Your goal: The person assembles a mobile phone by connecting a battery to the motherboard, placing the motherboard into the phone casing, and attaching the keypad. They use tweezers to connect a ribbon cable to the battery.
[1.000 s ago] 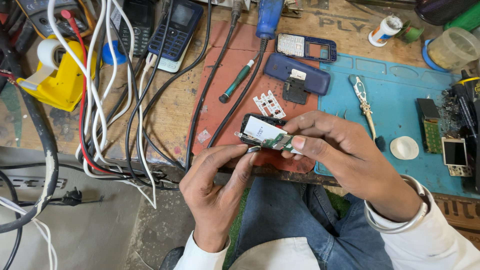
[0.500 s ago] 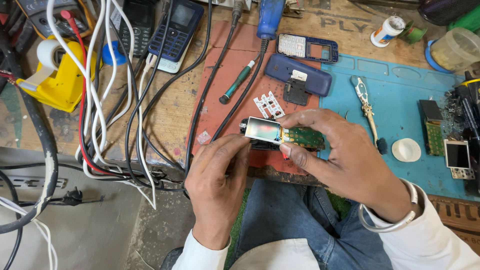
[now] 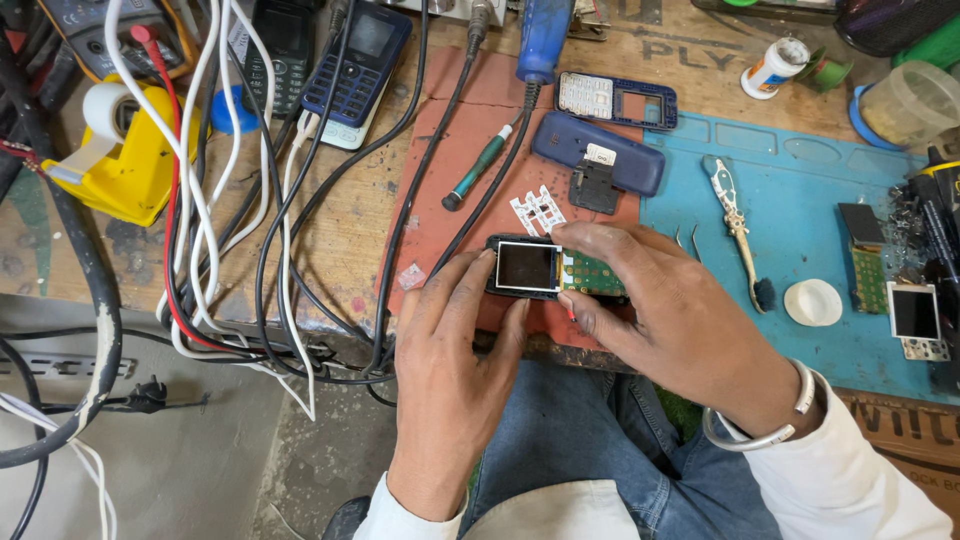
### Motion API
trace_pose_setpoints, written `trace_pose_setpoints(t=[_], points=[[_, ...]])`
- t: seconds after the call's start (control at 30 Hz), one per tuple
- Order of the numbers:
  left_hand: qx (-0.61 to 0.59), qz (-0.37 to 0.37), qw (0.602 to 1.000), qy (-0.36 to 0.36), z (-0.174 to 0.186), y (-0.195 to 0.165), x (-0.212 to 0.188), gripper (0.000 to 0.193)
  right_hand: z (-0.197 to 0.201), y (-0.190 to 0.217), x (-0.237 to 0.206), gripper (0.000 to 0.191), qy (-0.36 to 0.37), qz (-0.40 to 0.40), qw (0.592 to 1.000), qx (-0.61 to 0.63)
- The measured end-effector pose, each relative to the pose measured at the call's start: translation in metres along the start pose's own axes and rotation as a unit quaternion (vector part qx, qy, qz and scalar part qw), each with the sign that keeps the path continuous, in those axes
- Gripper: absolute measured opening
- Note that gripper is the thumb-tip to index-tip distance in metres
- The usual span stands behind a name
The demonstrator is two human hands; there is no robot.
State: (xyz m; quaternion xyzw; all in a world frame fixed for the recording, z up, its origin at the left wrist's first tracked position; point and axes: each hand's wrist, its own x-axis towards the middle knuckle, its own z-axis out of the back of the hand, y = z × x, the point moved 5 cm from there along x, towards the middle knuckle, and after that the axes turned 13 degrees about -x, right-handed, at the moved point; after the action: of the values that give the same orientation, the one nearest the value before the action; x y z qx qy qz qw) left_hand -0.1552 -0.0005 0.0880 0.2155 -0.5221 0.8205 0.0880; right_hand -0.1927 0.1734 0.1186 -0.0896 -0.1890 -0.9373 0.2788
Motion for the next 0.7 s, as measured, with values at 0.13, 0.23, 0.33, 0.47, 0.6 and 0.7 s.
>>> trace_pose_setpoints(t=[0.13,0.23,0.33,0.47,0.6,0.7], points=[[0.000,-0.012,1.000,-0.007,0.000,-0.002,0.000,0.054,0.002,0.007,0.004,0.055,-0.022,0.035,0.999,-0.029],[-0.027,0.022,0.999,-0.009,0.000,0.001,0.000,0.059,0.002,0.010,0.007,0.054,-0.030,0.044,0.998,-0.042],[-0.020,0.028,0.999,-0.004,0.000,0.001,0.001,0.062,0.003,0.010,0.009,0.052,-0.032,0.033,0.999,-0.027],[-0.018,0.032,0.999,0.001,-0.001,0.002,0.001,0.062,0.003,0.009,0.010,0.051,-0.003,0.021,0.999,-0.040],[-0.015,-0.007,1.000,-0.002,0.000,-0.001,0.001,0.062,0.004,0.013,0.010,0.051,-0.004,0.033,0.999,-0.041],[-0.002,-0.019,1.000,0.012,-0.001,-0.003,0.000,0.063,0.005,0.014,0.011,0.055,-0.012,0.039,0.998,-0.038]])
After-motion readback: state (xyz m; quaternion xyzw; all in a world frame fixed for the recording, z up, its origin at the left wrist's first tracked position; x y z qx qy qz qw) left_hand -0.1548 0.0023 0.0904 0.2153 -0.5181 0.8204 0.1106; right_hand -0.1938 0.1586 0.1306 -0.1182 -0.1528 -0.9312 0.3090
